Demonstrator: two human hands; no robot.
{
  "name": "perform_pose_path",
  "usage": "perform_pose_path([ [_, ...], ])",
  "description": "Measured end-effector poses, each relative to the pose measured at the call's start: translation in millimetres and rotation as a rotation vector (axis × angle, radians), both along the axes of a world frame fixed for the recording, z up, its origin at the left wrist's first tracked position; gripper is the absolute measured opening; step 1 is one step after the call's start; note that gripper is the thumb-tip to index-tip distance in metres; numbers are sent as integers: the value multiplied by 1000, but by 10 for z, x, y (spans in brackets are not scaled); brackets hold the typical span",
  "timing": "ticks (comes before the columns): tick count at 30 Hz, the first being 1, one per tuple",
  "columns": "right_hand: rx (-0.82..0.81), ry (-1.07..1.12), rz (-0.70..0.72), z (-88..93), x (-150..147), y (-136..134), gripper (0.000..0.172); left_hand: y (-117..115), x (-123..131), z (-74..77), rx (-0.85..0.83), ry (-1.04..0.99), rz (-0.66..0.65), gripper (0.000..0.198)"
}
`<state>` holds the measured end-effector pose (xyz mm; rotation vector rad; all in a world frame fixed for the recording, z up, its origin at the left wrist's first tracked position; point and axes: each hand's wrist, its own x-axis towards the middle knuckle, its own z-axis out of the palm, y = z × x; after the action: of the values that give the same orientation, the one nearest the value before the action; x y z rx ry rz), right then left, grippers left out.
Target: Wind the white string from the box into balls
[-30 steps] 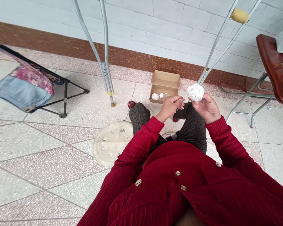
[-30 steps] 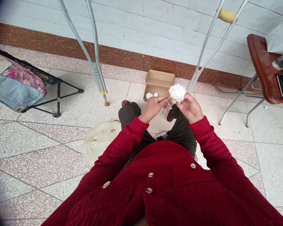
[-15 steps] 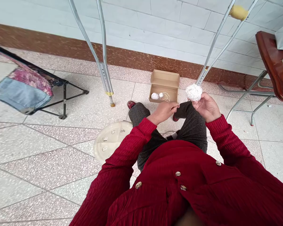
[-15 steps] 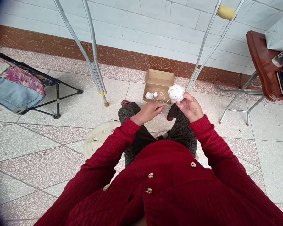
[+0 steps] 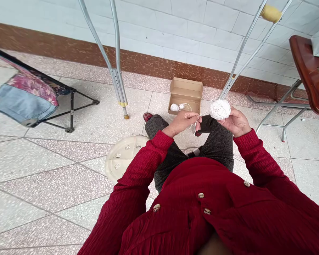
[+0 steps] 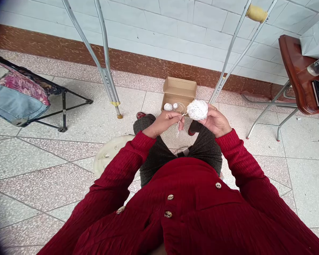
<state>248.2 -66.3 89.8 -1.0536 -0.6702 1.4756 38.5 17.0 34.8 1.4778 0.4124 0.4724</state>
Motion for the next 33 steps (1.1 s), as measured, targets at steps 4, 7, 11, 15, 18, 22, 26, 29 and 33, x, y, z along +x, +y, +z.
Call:
perform_pose_path([
  [4, -12, -92, 231, -46, 65, -66, 43, 26, 8, 25, -88, -66, 104, 28],
  [7, -61, -222, 369, -93, 121, -95, 42, 69, -47, 80, -187, -171, 204, 23],
  [11, -119, -271, 233, -201, 188, -38, 38, 42, -106, 70, -317, -240, 165, 21],
  [15, -77, -211, 29, -229, 233, 61, 32, -101, -119, -65, -434, -222, 8, 27],
  [18, -19, -114, -8, -172, 247, 104, 35, -169, -155, -152, -426, -113, -98, 31],
  [22, 10, 4, -70, -83, 244, 113, 37, -63, -226, -263, -233, 28, -181, 34],
  [26, -4, 6, -57, -23, 223, 87, 36, 189, -268, -454, 138, 259, 54, 24],
  [29, -27, -4, -50, -4, 195, 75, 37, 293, -245, -516, 432, 363, 414, 22],
  [33, -54, 5, -33, -10, 165, 89, 36, 149, -71, -309, 401, 199, 516, 35],
])
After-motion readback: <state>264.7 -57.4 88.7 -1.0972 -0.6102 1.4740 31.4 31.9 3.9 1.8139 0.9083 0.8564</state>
